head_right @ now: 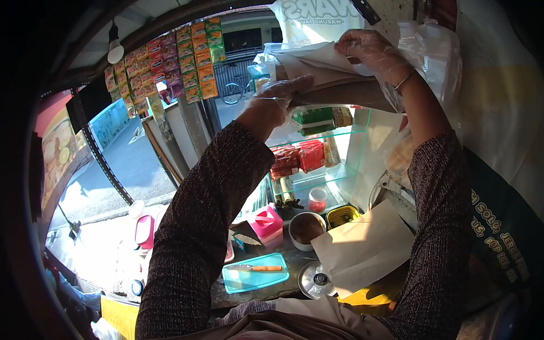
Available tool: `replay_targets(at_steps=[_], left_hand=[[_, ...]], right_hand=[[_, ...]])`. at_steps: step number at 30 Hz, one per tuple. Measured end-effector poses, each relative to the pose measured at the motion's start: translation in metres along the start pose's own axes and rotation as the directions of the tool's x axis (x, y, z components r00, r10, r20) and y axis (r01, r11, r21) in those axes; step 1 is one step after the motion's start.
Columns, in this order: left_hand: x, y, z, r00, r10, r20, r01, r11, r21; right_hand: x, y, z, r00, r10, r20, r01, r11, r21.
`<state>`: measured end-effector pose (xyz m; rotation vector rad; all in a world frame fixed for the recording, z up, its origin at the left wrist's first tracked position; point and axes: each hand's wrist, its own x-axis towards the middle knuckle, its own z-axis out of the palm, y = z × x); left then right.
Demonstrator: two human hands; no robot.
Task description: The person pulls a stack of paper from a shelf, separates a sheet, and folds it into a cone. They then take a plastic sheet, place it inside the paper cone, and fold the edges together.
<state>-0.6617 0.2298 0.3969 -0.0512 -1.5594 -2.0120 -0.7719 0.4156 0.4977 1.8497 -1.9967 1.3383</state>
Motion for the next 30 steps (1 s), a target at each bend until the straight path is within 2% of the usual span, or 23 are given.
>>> replay_targets(at_steps=[1,2,3,5,6,7,8,9,10,11,12,13,14,15,17,18,19,20,21,22,24,27,30], left_hand=[[0.000,0.001,0.000,0.999,0.000,-0.038,0.003,0.996,0.085],[0.000,0.003,0.000,0.997,0.004,-0.076,0.009,0.985,0.170],[0.006,-0.001,-0.007,0.997,0.004,-0.076,0.009,0.985,0.170],[0.019,-0.015,-0.026,0.950,0.214,0.227,-0.247,0.960,0.130],[0.006,-0.006,-0.017,0.950,0.215,0.227,-0.248,0.960,0.130],[-0.019,0.012,0.000,0.989,0.092,0.112,-0.102,0.991,0.084],[-0.033,0.022,0.010,0.999,-0.041,0.003,0.041,0.999,0.022],[-0.028,0.017,0.007,0.999,-0.040,0.005,0.040,0.999,0.025],[-0.019,0.007,-0.001,0.965,0.085,-0.246,-0.016,0.963,0.268],[-0.012,0.001,-0.006,0.859,0.260,-0.441,-0.005,0.865,0.501],[-0.024,0.007,0.000,0.859,0.262,-0.439,-0.006,0.863,0.505],[-0.048,0.019,0.012,0.684,0.693,-0.229,-0.254,0.519,0.816],[-0.063,0.031,0.022,0.390,0.912,0.129,-0.348,0.016,0.937],[-0.064,0.040,0.030,0.389,0.912,0.132,-0.348,0.013,0.937],[-0.056,0.051,0.046,0.435,0.700,0.566,-0.407,-0.409,0.817],[-0.043,0.051,0.052,0.500,0.577,0.646,-0.504,-0.413,0.759],[-0.033,0.052,0.062,0.501,0.576,0.646,-0.502,-0.414,0.759],[-0.023,0.052,0.073,0.700,0.421,0.577,-0.474,-0.329,0.817],[-0.013,0.052,0.082,0.848,0.230,0.477,-0.421,-0.255,0.871],[0.002,0.048,0.085,0.848,0.227,0.479,-0.423,-0.256,0.869],[0.017,0.042,0.092,0.718,0.335,0.610,-0.481,-0.394,0.783],[0.027,0.043,0.117,0.737,0.226,0.637,-0.535,-0.381,0.754],[0.038,0.036,0.128,0.689,0.266,0.674,-0.589,-0.336,0.735]], right_hand=[[0.000,0.001,0.000,1.000,0.000,-0.001,0.000,1.000,0.000],[0.001,0.003,0.000,0.998,0.062,0.021,-0.064,0.993,0.100],[0.003,0.006,0.000,0.991,0.121,0.048,-0.129,0.972,0.198],[0.006,0.009,0.000,0.987,0.149,0.061,-0.159,0.961,0.228],[0.007,0.010,-0.001,0.982,0.176,0.074,-0.189,0.948,0.256],[0.008,0.008,-0.001,0.982,0.175,0.074,-0.188,0.948,0.256],[0.009,0.007,-0.002,0.989,0.143,-0.032,-0.138,0.982,0.125],[0.010,0.005,-0.003,0.986,0.096,-0.133,-0.098,0.995,-0.012],[0.022,0.017,-0.011,0.986,0.093,-0.136,-0.096,0.995,-0.012],[0.042,0.037,-0.024,0.949,-0.221,-0.224,0.152,0.945,-0.289],[0.052,0.049,-0.031,0.824,-0.523,-0.217,0.336,0.760,-0.557],[0.048,0.035,-0.027,0.823,-0.524,-0.220,0.336,0.760,-0.556],[0.041,0.008,-0.018,0.870,-0.346,-0.350,0.154,0.866,-0.475],[0.037,-0.007,-0.013,0.877,-0.149,-0.457,-0.033,0.930,-0.367],[0.047,-0.004,-0.023,0.853,-0.303,-0.426,0.106,0.898,-0.426],[0.053,0.001,-0.032,0.833,-0.402,-0.381,0.210,0.866,-0.454],[0.057,0.004,-0.038,0.814,-0.470,-0.341,0.288,0.837,-0.465],[0.061,0.008,-0.045,0.798,-0.514,-0.314,0.344,0.817,-0.463],[0.063,0.013,-0.050,0.783,-0.550,-0.292,0.389,0.798,-0.460],[0.064,0.016,-0.053,0.766,-0.581,-0.277,0.424,0.779,-0.462],[0.065,0.023,-0.060,0.728,-0.637,-0.254,0.480,0.738,-0.474],[0.064,0.036,-0.068,0.668,-0.708,-0.229,0.550,0.677,-0.490],[0.062,0.049,-0.077,0.620,-0.756,-0.209,0.600,0.629,-0.495]])
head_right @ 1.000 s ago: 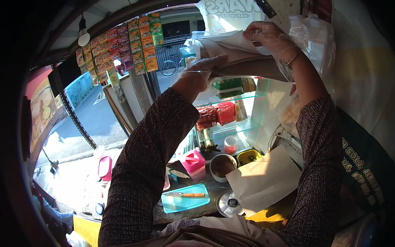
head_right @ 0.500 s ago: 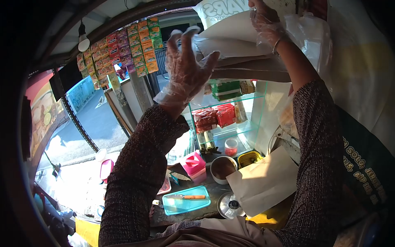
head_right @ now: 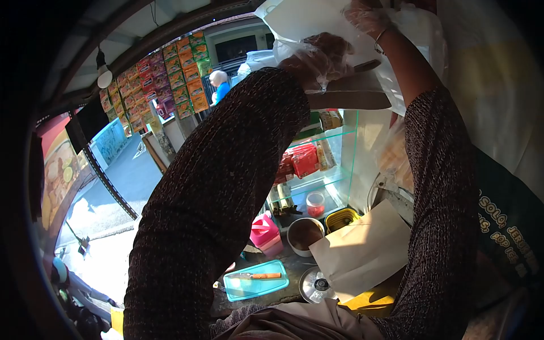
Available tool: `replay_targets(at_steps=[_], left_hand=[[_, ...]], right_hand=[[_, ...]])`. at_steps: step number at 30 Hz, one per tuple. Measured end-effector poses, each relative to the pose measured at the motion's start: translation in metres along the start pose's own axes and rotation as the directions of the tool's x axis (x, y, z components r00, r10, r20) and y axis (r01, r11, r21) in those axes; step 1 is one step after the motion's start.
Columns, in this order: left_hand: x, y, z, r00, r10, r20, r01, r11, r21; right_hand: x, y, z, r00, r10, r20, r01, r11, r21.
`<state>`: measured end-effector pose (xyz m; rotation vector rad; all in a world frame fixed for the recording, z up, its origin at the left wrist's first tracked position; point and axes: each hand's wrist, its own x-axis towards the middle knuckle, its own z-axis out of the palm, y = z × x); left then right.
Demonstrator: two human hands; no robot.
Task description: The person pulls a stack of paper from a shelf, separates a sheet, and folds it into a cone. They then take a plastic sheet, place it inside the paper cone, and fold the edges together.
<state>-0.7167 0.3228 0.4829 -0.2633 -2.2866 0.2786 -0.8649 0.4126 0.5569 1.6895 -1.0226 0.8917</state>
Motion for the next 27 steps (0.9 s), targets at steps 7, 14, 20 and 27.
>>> replay_targets(at_steps=[7,14,20,27], left_hand=[[0.038,-0.019,0.043,0.952,0.181,-0.247,-0.152,0.979,0.134],[0.038,-0.019,0.049,0.933,0.274,-0.232,-0.251,0.960,0.125],[0.039,-0.012,0.052,0.984,0.158,-0.083,-0.145,0.979,0.145],[0.039,-0.030,0.056,0.983,-0.179,-0.034,0.181,0.982,0.049]], right_hand=[[-0.004,0.017,-0.016,1.000,-0.022,-0.001,0.022,0.998,0.065],[-0.010,-0.004,-0.027,0.949,0.295,-0.115,-0.295,0.955,0.016],[-0.012,-0.005,-0.030,0.934,0.314,-0.171,-0.299,0.948,0.108],[-0.017,0.005,-0.051,0.903,0.312,-0.295,-0.287,0.950,0.124]])
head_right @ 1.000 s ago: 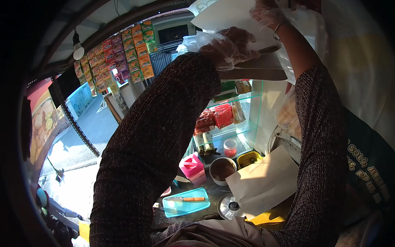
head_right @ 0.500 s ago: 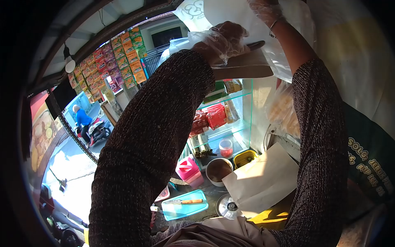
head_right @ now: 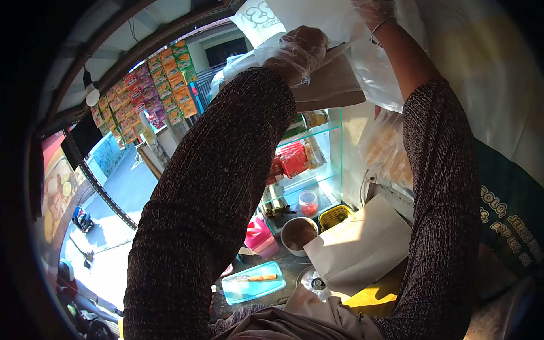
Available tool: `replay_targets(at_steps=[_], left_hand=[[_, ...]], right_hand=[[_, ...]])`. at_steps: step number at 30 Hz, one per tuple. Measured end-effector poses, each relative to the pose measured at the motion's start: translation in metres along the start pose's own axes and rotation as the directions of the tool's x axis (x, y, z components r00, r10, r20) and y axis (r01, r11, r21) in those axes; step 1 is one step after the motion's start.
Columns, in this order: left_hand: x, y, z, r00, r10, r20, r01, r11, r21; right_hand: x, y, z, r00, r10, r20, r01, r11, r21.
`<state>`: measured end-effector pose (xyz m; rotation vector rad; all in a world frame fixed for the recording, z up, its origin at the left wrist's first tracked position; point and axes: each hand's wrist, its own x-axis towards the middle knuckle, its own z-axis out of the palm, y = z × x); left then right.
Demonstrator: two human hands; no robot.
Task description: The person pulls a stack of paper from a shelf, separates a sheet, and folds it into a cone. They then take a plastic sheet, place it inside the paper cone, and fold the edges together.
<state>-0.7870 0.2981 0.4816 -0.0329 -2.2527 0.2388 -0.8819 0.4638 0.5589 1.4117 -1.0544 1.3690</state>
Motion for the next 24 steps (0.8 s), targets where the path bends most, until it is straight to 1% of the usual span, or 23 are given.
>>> replay_targets(at_steps=[1,2,3,4,5,6,7,8,10,11,14,15,16,17,18,19,20,22,23,24], left_hand=[[0.002,-0.003,0.003,1.000,-0.006,0.024,0.006,1.000,0.018],[0.006,-0.005,0.005,0.999,-0.006,0.045,0.004,0.999,0.034],[0.010,-0.009,0.010,0.998,-0.007,0.062,0.004,0.999,0.044],[0.013,-0.007,0.009,0.997,-0.011,0.077,0.008,0.999,0.049],[0.015,-0.010,0.011,0.995,-0.016,0.096,0.010,0.998,0.054],[0.016,-0.011,0.012,0.994,-0.018,0.111,0.011,0.998,0.062],[0.015,-0.014,0.014,0.992,-0.018,0.122,0.010,0.998,0.064],[0.016,-0.015,0.014,0.992,-0.023,0.127,0.014,0.997,0.070],[0.017,-0.019,0.015,0.991,-0.030,0.129,0.022,0.998,0.064],[0.019,-0.020,0.015,0.992,-0.030,0.123,0.023,0.998,0.057],[0.017,-0.009,-0.002,0.996,-0.032,0.083,0.031,0.999,0.010],[0.007,0.008,-0.025,0.988,-0.151,-0.008,0.144,0.952,-0.271],[-0.005,0.022,-0.038,0.955,-0.290,-0.062,0.213,0.816,-0.538],[-0.013,0.029,-0.035,0.921,-0.366,-0.131,0.155,0.653,-0.741],[-0.021,0.036,-0.033,0.873,-0.454,-0.178,0.056,0.455,-0.889],[-0.045,0.057,-0.057,0.857,-0.515,-0.014,0.170,0.308,-0.936],[-0.076,0.081,-0.083,0.822,-0.547,0.157,0.280,0.148,-0.948],[-0.116,0.102,-0.076,0.808,-0.481,0.339,0.322,-0.120,-0.939],[-0.129,0.111,-0.065,0.832,-0.348,0.433,0.337,-0.304,-0.891],[-0.141,0.120,-0.052,0.846,-0.192,0.497,0.364,-0.473,-0.802]], right_hand=[[0.000,0.004,-0.005,1.000,0.003,0.002,-0.003,1.000,-0.003],[0.003,0.008,-0.009,0.979,-0.201,-0.020,0.202,0.974,0.104],[0.006,0.016,-0.016,0.917,-0.394,-0.063,0.398,0.894,0.203],[0.012,0.034,-0.034,0.918,-0.393,-0.061,0.397,0.896,0.200],[0.021,0.043,-0.056,0.982,-0.121,0.144,0.017,0.818,0.575],[0.028,0.047,-0.071,0.903,0.060,0.426,-0.393,0.519,0.759],[0.017,0.008,-0.063,0.980,0.198,0.013,-0.196,0.957,0.213],[0.019,-0.012,-0.069,0.980,0.197,0.012,-0.195,0.958,0.210],[0.024,-0.036,-0.077,0.994,0.012,-0.110,-0.013,1.000,-0.009],[0.027,-0.046,-0.085,0.989,-0.043,-0.142,0.033,0.997,-0.071],[0.028,-0.077,-0.118,0.980,-0.103,-0.172,0.075,0.984,-0.162],[0.029,-0.089,-0.128,0.977,-0.121,-0.174,0.088,0.978,-0.188],[0.029,-0.103,-0.139,0.976,-0.133,-0.174,0.094,0.972,-0.214],[0.029,-0.119,-0.148,0.975,-0.146,-0.170,0.103,0.966,-0.237],[0.028,-0.136,-0.155,0.973,-0.161,-0.166,0.114,0.959,-0.260],[0.027,-0.154,-0.163,0.974,-0.167,-0.155,0.119,0.954,-0.276],[0.024,-0.172,-0.166,0.975,-0.167,-0.145,0.119,0.949,-0.293],[0.019,-0.208,-0.169,0.979,-0.165,-0.119,0.119,0.938,-0.326],[0.014,-0.228,-0.167,0.982,-0.159,-0.103,0.116,0.934,-0.338],[0.011,-0.247,-0.165,0.985,-0.149,-0.089,0.109,0.931,-0.349]])
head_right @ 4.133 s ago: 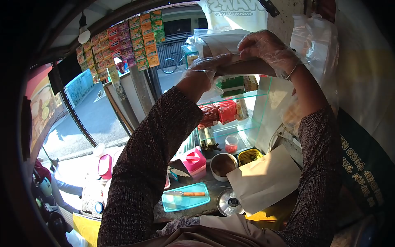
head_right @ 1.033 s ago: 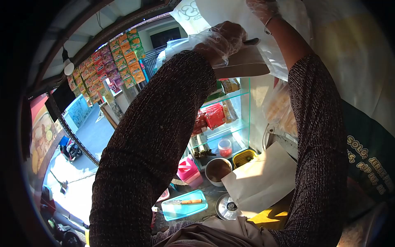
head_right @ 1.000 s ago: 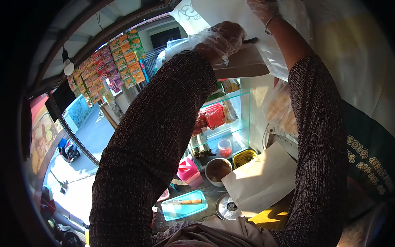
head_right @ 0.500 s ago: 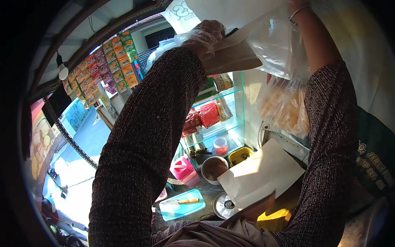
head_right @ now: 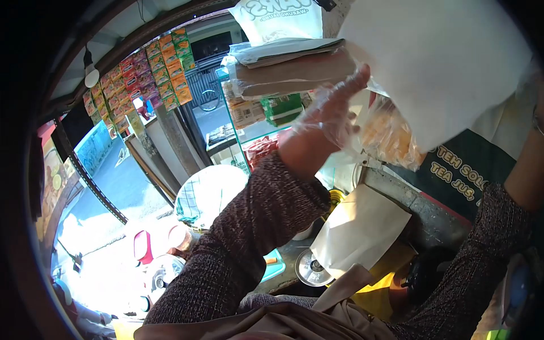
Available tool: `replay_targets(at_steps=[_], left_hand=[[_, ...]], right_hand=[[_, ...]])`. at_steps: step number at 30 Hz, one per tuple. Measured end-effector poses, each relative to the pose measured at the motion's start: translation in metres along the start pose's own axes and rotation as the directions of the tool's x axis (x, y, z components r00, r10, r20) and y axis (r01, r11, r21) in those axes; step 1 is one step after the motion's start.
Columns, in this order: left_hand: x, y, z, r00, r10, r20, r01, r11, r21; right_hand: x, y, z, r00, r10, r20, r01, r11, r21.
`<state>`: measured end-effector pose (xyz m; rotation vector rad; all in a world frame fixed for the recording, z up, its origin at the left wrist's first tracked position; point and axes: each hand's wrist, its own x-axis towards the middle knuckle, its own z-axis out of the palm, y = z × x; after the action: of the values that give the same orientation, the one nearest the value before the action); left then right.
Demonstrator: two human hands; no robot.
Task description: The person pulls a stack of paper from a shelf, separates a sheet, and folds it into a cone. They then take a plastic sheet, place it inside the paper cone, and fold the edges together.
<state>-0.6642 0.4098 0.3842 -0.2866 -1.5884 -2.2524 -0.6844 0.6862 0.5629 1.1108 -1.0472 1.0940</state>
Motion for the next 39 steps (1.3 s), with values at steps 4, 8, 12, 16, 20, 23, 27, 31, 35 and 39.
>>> replay_targets(at_steps=[4,8,12,16,20,23,27,31,35,39], left_hand=[[-0.028,-0.069,0.032,0.812,-0.457,0.362,0.583,0.636,-0.506],[-0.046,-0.118,0.048,0.758,0.003,0.652,0.417,0.767,-0.488],[-0.129,-0.084,0.026,0.752,-0.177,0.635,0.566,0.667,-0.485],[-0.161,-0.058,-0.060,0.678,-0.040,0.734,0.608,0.592,-0.529],[-0.213,-0.006,-0.121,0.751,-0.336,0.568,0.567,0.769,-0.294],[-0.259,0.012,-0.138,0.894,-0.201,0.401,0.080,0.951,0.299],[-0.271,0.017,-0.170,0.648,0.121,0.752,-0.512,0.800,0.313],[-0.289,0.040,-0.174,0.799,-0.317,0.511,0.126,0.919,0.373],[-0.292,0.060,-0.205,0.883,-0.193,0.428,0.013,0.922,0.388],[-0.308,0.110,-0.219,0.930,-0.194,0.311,-0.001,0.846,0.533]], right_hand=[[-0.022,-0.072,0.001,0.991,0.099,0.086,-0.095,0.994,-0.052],[-0.053,-0.139,0.016,0.940,0.280,0.196,-0.267,0.959,-0.091],[-0.123,-0.192,0.051,0.684,0.660,0.310,-0.643,0.747,-0.169],[-0.234,-0.225,0.065,0.568,0.448,0.690,-0.545,0.833,-0.092],[-0.321,-0.298,0.089,0.535,0.325,0.780,-0.382,0.916,-0.120],[-0.354,-0.337,0.112,0.539,0.292,0.790,-0.483,0.875,0.006],[-0.384,-0.355,0.140,0.531,0.243,0.812,-0.588,0.795,0.146],[-0.387,-0.378,0.153,0.564,0.195,0.803,-0.610,0.754,0.245],[-0.327,-0.381,0.109,0.694,0.164,0.701,-0.513,0.796,0.321],[-0.289,-0.322,0.041,0.753,0.514,0.410,-0.434,0.857,-0.278]])
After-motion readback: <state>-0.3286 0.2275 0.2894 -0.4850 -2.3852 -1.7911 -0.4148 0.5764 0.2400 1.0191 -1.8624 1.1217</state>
